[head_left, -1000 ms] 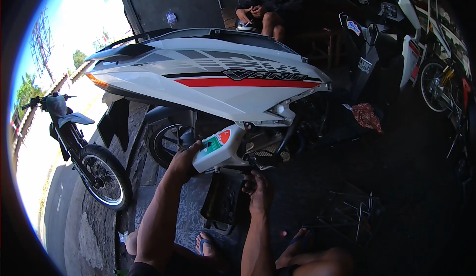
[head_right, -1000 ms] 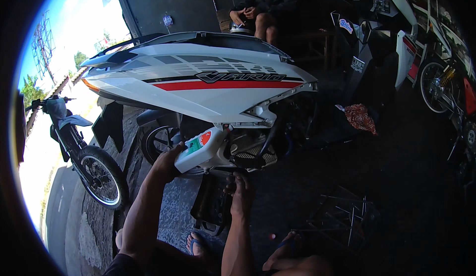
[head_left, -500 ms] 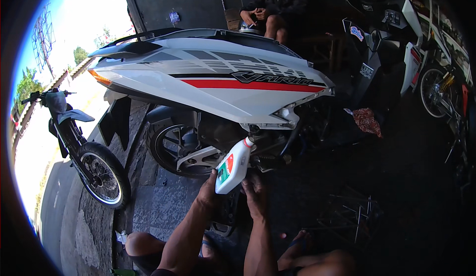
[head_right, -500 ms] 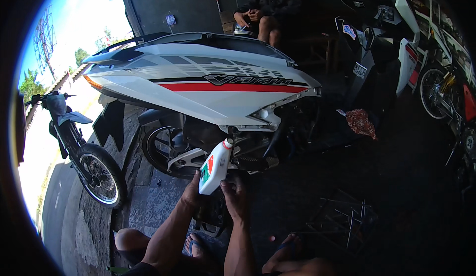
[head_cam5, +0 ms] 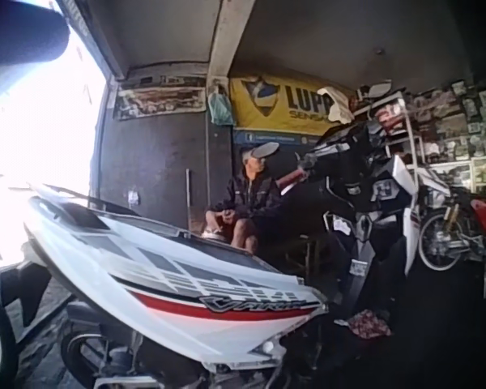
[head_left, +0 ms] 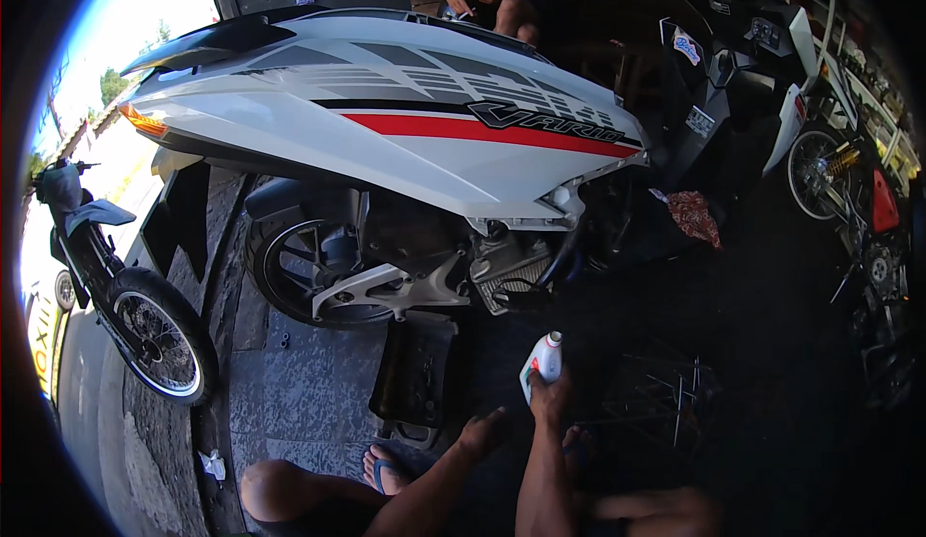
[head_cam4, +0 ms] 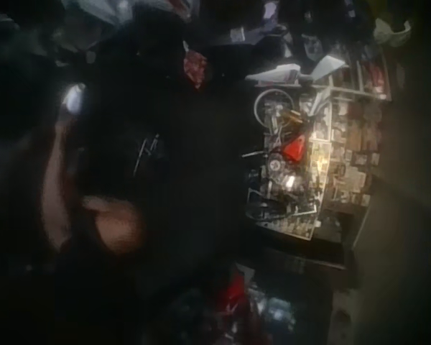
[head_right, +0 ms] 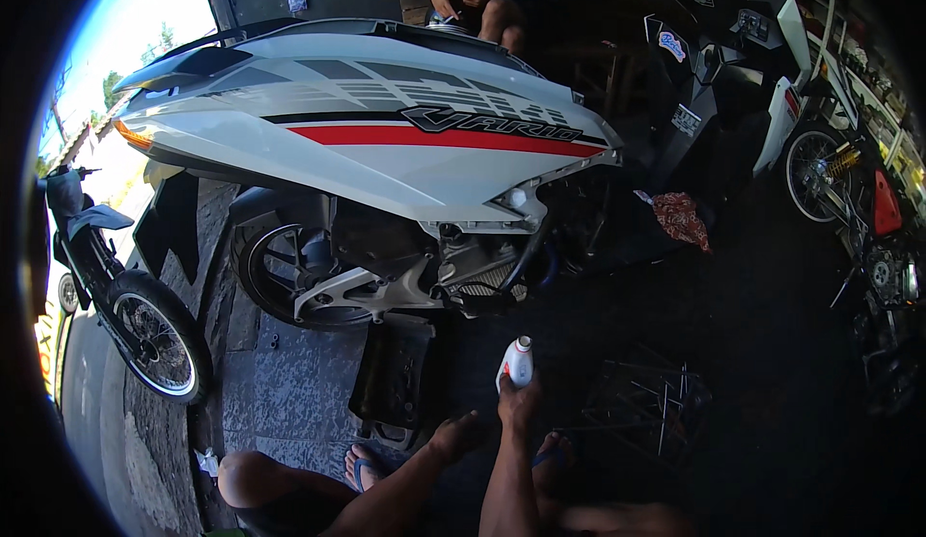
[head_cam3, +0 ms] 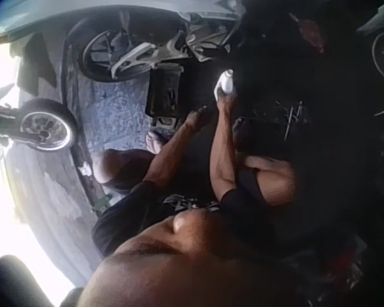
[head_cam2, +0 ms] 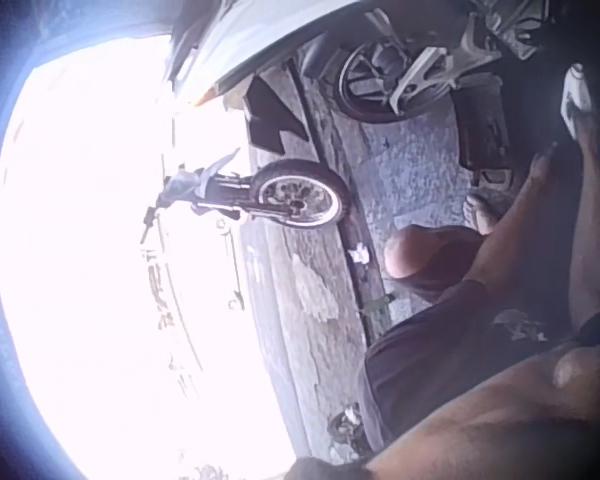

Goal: The person drains oil from a motorcycle into a pan, cleans a small part at a counter, and then uses a long socket wrench to tighten bolts on the engine block.

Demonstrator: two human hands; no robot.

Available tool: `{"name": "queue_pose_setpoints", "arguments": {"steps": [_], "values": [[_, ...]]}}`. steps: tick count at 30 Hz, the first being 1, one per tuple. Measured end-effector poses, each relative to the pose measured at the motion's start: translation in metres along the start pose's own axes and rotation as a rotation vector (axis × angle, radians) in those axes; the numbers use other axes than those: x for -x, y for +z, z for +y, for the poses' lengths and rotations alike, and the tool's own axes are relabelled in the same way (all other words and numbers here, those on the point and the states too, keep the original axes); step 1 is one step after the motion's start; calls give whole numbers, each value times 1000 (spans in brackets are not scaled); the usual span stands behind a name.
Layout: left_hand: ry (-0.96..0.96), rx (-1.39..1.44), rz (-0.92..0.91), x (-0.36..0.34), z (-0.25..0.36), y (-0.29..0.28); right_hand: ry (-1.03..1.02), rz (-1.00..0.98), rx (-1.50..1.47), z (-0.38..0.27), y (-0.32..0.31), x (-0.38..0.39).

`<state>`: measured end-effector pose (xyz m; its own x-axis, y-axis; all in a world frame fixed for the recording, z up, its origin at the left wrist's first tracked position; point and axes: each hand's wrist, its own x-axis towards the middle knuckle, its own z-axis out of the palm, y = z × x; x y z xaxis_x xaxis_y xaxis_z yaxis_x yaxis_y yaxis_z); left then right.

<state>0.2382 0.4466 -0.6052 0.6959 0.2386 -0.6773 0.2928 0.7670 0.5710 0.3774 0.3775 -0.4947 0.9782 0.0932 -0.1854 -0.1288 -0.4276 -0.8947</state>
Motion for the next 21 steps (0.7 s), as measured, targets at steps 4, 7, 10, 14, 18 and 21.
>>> {"name": "queue_pose_setpoints", "arguments": {"steps": [4, 7, 10, 14, 18, 21], "values": [[-152, -65, -5, 9, -9, 19, -19, 270, 45, 42, -17, -65], [-163, -50, 48, 25, 2, -3, -21, 328, 39, 45, -6, -95], [-168, -89, 65, 32, 19, 11, 26, 405, 63, 89, -30, -143], [-139, -95, 133, 32, 22, 6, 53, 449, 5, 101, -29, -147], [-171, -107, 120, 27, 27, 11, 70, 422, -52, 107, -27, -147], [-180, -57, 91, 19, 24, 16, 0, 551, 109, 110, -26, -128]]}}
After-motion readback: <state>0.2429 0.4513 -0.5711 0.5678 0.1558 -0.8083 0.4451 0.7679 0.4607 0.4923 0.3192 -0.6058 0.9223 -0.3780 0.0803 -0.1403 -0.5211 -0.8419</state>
